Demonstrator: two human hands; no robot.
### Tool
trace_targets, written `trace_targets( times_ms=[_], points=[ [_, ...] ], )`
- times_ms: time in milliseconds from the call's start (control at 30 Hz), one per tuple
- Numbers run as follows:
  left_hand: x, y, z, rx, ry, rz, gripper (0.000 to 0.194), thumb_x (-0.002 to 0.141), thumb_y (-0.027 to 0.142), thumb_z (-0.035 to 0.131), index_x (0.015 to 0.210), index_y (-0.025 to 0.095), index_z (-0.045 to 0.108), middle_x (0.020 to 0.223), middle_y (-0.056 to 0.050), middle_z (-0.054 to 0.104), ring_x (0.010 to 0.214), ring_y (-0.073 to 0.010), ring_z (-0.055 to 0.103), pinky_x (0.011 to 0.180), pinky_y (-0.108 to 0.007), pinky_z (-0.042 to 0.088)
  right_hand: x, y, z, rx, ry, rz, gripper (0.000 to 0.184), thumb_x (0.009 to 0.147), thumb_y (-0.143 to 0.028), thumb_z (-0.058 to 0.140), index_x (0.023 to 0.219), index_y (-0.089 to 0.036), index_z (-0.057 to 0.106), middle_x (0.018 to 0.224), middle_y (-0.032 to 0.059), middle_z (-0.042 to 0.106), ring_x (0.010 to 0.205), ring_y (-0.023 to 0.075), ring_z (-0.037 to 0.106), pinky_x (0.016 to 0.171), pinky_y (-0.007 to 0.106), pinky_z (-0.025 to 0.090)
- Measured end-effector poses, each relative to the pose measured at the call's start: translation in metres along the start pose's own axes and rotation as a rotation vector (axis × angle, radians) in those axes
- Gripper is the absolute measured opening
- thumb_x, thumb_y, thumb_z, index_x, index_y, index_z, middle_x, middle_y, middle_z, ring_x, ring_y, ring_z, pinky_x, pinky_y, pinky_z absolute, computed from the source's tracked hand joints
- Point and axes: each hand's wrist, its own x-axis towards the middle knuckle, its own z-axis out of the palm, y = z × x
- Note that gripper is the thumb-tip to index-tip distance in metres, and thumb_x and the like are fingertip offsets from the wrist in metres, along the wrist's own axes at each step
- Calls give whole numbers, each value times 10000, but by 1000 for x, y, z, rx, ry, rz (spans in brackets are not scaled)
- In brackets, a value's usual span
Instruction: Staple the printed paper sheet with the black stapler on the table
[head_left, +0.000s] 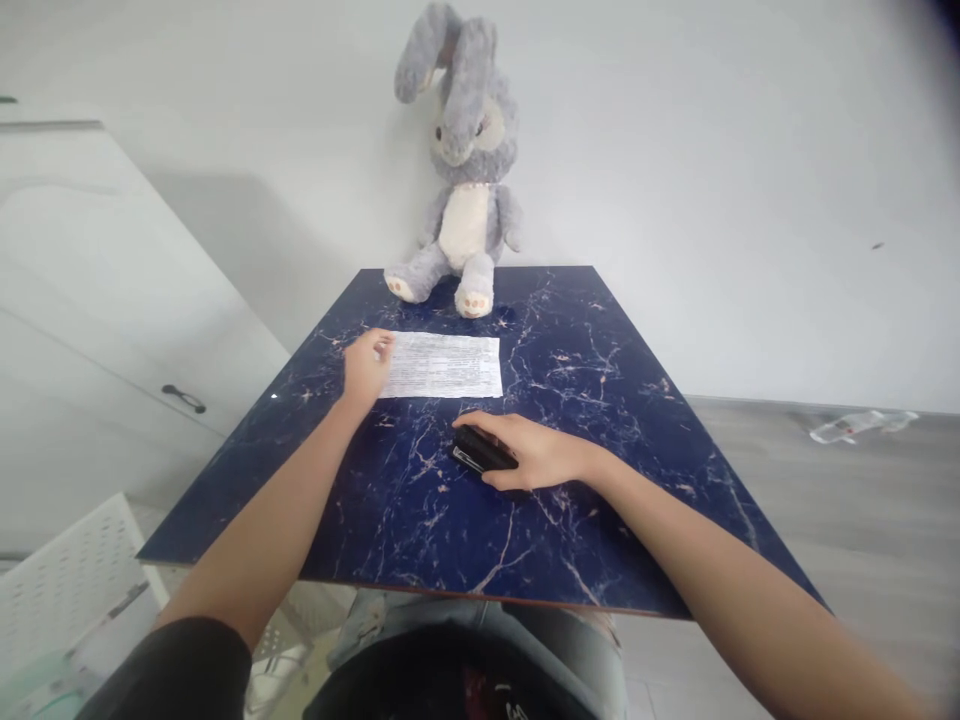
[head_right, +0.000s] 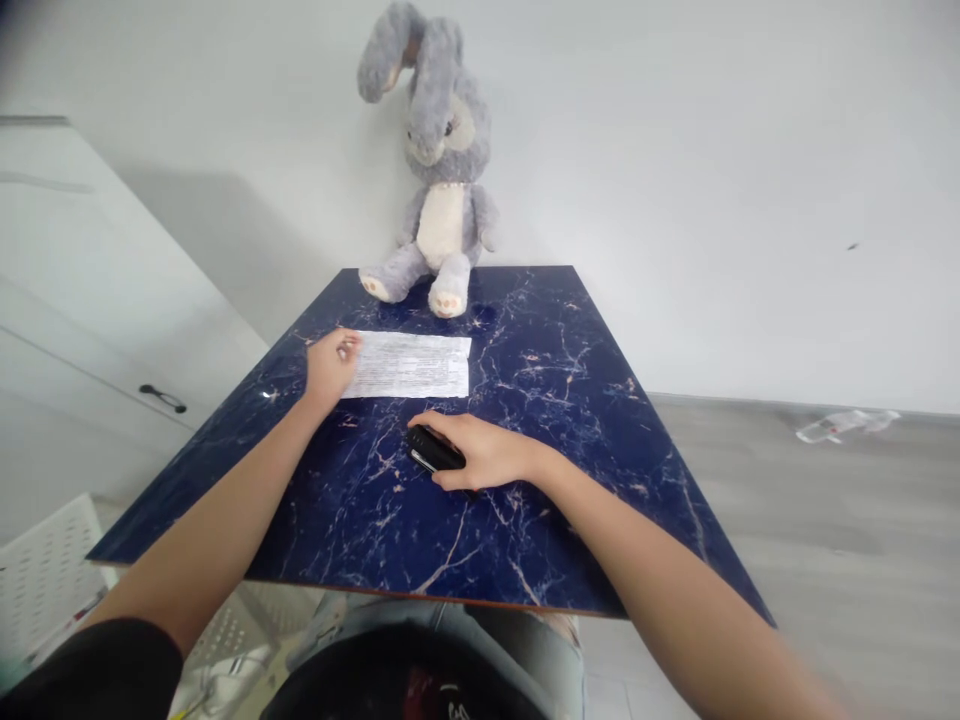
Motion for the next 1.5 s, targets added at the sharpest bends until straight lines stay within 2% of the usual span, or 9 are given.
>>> trace_targets(
  times_ms=[200,400,533,767,933,1067,1200,1367,1500],
  points=[
    [-17,40,25,-165,-316,267,209,903,256,562,1024,199,722,1023,-49,738,894,-206,645,913,-355,501,-1,8,-6,49,0,-5,668,817,-173,657,1457,-236,477,1206,61,670,1007,214,637,924,383,499],
    [-17,39,33,-103,-392,341,278,937,219,518,1090,216,749,1041,-71,708,1003,-241,613,990,-422,461,-1,14,-12,150,93,86,577,873,-205,634,1434,-241,504,1340,65,622,1131,238,622,1001,428,479],
    [-19,43,29,-5,-459,396,324,944,158,481,1078,213,771,984,-96,647,997,-243,592,916,-382,485,-1,19,-16,136,204,130,507,881,-247,647,1379,-221,552,1318,71,633,1140,254,618,1024,448,458],
    [-41,79,10,-2,-600,575,242,972,258,526,933,195,756,866,-60,611,809,-197,604,728,-312,460,-2,38,-22,144,461,201,471,837,-272,684,1297,-216,602,1210,65,665,1082,265,619,999,436,455],
    [-57,96,11,-117,-649,622,215,951,284,565,947,204,765,865,-50,656,749,-176,619,708,-301,464,-4,41,-24,236,568,239,457,830,-268,669,1281,-231,610,1192,50,665,1092,259,605,996,421,443],
    [-54,94,16,-287,-505,449,169,928,273,613,918,207,769,818,-34,684,732,-161,623,719,-288,483,-6,38,-27,251,456,217,445,823,-263,685,1261,-215,624,1175,54,664,1060,256,611,963,410,460],
    [-46,84,21,-513,-283,176,130,880,302,681,860,191,745,839,-33,721,733,-157,644,702,-279,519,-7,33,-26,249,199,132,474,837,-266,697,1298,-202,608,1227,70,656,1072,251,621,959,410,477],
    [-46,79,27,-633,-316,89,134,831,209,690,955,181,732,907,-40,738,797,-160,689,759,-284,567,-4,22,-16,161,-78,57,511,841,-233,695,1342,-235,592,1197,58,690,1032,224,649,937,392,508],
    [-49,85,29,-613,-352,133,184,817,159,674,990,189,728,992,-43,742,867,-163,697,794,-284,572,-2,12,-11,112,-131,21,545,813,-191,704,1345,-250,600,1210,48,698,1060,221,649,980,390,496]
  ],
)
